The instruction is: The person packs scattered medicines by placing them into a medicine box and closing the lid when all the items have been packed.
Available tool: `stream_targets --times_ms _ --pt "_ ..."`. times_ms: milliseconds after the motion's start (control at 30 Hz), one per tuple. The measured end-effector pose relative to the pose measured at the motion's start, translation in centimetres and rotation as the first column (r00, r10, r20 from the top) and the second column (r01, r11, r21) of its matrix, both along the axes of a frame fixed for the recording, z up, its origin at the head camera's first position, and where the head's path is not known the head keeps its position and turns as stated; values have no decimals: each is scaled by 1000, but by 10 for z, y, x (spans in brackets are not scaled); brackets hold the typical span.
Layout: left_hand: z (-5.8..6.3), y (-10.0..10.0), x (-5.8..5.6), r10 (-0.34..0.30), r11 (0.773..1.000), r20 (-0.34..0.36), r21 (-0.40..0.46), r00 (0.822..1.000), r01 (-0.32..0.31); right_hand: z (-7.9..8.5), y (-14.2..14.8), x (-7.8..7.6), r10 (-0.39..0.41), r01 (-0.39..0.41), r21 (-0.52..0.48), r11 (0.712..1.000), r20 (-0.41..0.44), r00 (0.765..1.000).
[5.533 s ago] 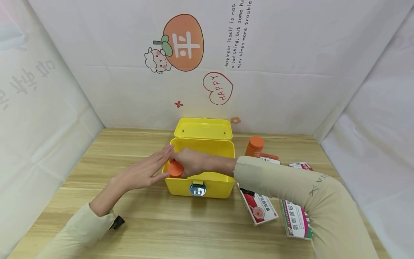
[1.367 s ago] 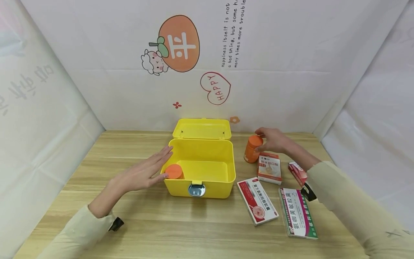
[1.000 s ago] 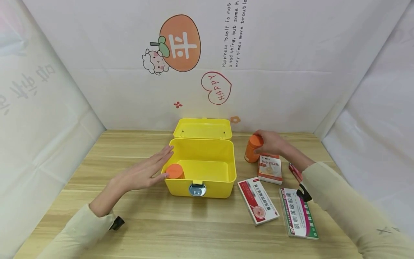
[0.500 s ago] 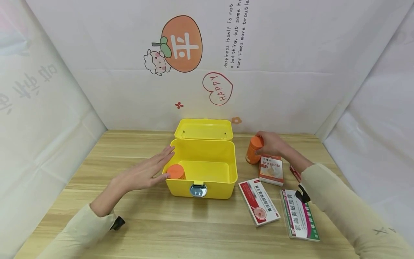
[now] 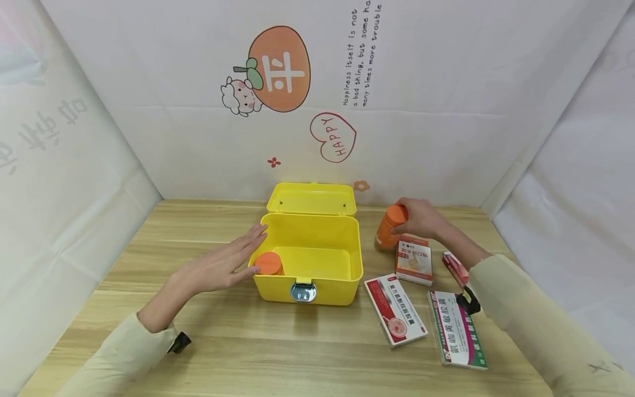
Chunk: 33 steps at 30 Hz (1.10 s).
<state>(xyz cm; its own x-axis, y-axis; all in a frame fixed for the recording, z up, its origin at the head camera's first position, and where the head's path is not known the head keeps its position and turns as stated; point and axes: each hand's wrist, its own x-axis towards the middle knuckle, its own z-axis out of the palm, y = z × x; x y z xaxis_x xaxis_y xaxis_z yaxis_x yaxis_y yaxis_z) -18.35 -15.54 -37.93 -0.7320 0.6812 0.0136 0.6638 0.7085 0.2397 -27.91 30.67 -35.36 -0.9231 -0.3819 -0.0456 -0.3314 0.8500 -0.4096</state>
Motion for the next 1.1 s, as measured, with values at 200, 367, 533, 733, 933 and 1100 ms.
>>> stream_targets --times_ms 200,367,533,733,933,1100 --pt "1 0 1 6 1000 16 0 1000 -6 8 -3 10 4 -4 -10 1000 -19 1000" --pt "1 0 2 9 1000 24 -5 1000 -9 11 -6 17 23 -23 -8 1000 -35 999" --pt "2 0 2 8 1000 25 -4 1000 -8 13 -8 23 34 -34 -8 999 -40 999" --pt "1 0 1 7 1000 23 -2 1000 -7 16 -9 31 37 -38 -15 999 -58 998" --pt "0 0 1 3 1000 23 -3 1000 -3 21 -12 39 40 -41 -18 999 -72 997" --pt "0 0 1 1 1000 22 0 1000 -1 26 -14 46 48 -51 -24 998 -82 995"
